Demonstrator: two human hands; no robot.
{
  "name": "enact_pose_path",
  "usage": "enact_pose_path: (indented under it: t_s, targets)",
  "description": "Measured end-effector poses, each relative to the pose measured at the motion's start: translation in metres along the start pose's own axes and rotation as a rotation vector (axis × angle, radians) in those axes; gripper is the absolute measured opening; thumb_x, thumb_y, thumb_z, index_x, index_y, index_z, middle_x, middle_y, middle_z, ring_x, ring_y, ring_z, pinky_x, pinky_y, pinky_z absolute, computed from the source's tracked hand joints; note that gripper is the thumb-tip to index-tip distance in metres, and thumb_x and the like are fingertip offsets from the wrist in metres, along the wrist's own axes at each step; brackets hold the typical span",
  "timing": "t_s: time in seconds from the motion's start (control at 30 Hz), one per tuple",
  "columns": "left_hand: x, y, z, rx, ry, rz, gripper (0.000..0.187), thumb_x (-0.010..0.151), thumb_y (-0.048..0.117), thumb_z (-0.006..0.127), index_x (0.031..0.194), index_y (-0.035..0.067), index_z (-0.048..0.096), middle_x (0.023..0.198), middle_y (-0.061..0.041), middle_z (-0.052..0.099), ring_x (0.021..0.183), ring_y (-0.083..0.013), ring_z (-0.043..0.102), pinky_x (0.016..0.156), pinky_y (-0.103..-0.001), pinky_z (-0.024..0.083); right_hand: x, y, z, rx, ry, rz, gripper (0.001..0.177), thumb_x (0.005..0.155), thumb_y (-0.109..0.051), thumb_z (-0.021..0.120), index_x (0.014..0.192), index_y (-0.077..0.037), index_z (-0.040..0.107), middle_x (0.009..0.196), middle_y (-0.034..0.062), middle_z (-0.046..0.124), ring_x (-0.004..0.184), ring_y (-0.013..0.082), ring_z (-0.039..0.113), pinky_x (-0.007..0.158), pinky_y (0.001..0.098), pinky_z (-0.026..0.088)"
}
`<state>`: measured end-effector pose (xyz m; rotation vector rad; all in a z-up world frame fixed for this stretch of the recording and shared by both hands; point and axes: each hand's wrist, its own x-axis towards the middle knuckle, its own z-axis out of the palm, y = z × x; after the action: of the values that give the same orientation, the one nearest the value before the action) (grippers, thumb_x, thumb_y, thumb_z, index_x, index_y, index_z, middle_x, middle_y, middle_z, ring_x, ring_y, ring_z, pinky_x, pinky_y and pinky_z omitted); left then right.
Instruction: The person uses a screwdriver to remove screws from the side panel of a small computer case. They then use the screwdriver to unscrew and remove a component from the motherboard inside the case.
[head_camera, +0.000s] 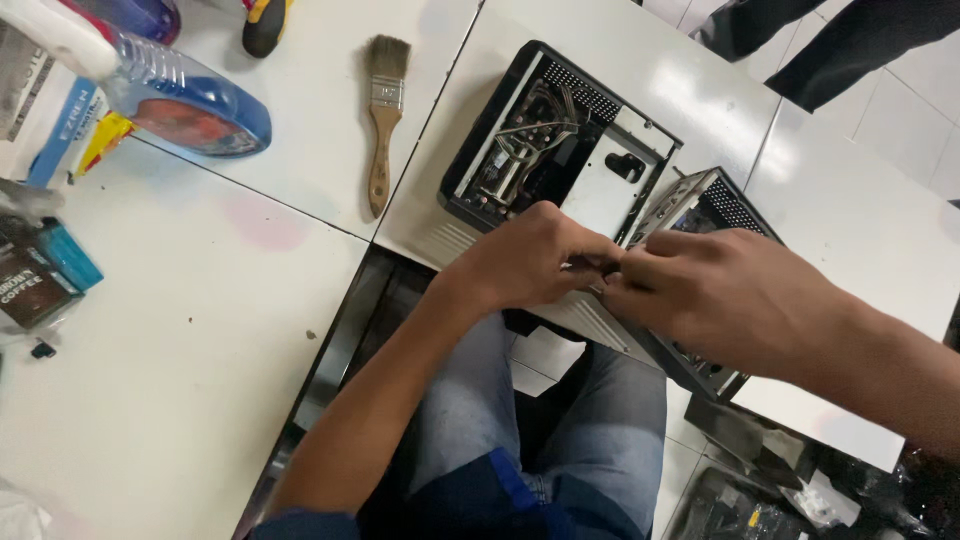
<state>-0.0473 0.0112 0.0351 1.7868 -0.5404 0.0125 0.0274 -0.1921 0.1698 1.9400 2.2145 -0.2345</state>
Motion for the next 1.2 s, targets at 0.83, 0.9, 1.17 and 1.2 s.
enact_pose_path:
  t_s: [0.83,0.9,1.17,1.2]
  targets:
    - [-0.018,-0.013,0.011,0.057,0.266,0.163,0.036,0.103,0.037,0.069,0.124,0.008,0.074,0.101,-0.011,0.083,0.097,-0.0234,0.084,0.083,-0.035,0.069,0.042,-0.006,-0.061,0.398,-0.368,0.887,0.028,0.099,-0.046,0.061,0.117,-0.029,0.074,0.080,0.0012,0.084,0.063,0.0249,0.076,0.069,0.0405,0.061]
    - [-0.020,-0.019,0.001,0.362,0.309,0.202,0.048,0.100,0.054,0.066,0.106,0.009,0.080,0.100,-0.009,0.081,0.092,-0.0263,0.078,0.076,-0.041,0.061,0.059,-0.007,-0.075,0.462,-0.566,0.906,0.030,0.106,-0.032,0.052,0.124,-0.026,0.075,0.089,-0.0011,0.086,0.057,0.0157,0.073,0.063,0.0321,0.059]
    - [-0.041,-0.037,-0.005,0.736,0.129,0.134,0.028,0.075,0.020,0.096,0.095,0.011,0.079,0.107,-0.006,0.072,0.097,-0.0297,0.063,0.082,-0.046,0.055,0.057,-0.003,-0.051,0.299,-0.450,0.767,0.027,0.104,-0.037,0.061,0.102,-0.018,0.080,0.078,0.0058,0.080,0.066,0.0239,0.075,0.061,0.0386,0.060]
    - [-0.040,-0.044,-0.006,0.747,0.114,0.122,0.034,0.074,0.022,0.101,0.094,0.010,0.077,0.100,-0.010,0.071,0.087,-0.0285,0.065,0.078,-0.044,0.054,0.057,-0.003,-0.051,0.268,-0.441,0.759,0.028,0.104,-0.035,0.062,0.095,-0.016,0.080,0.074,0.0039,0.078,0.061,0.0216,0.073,0.059,0.0363,0.059]
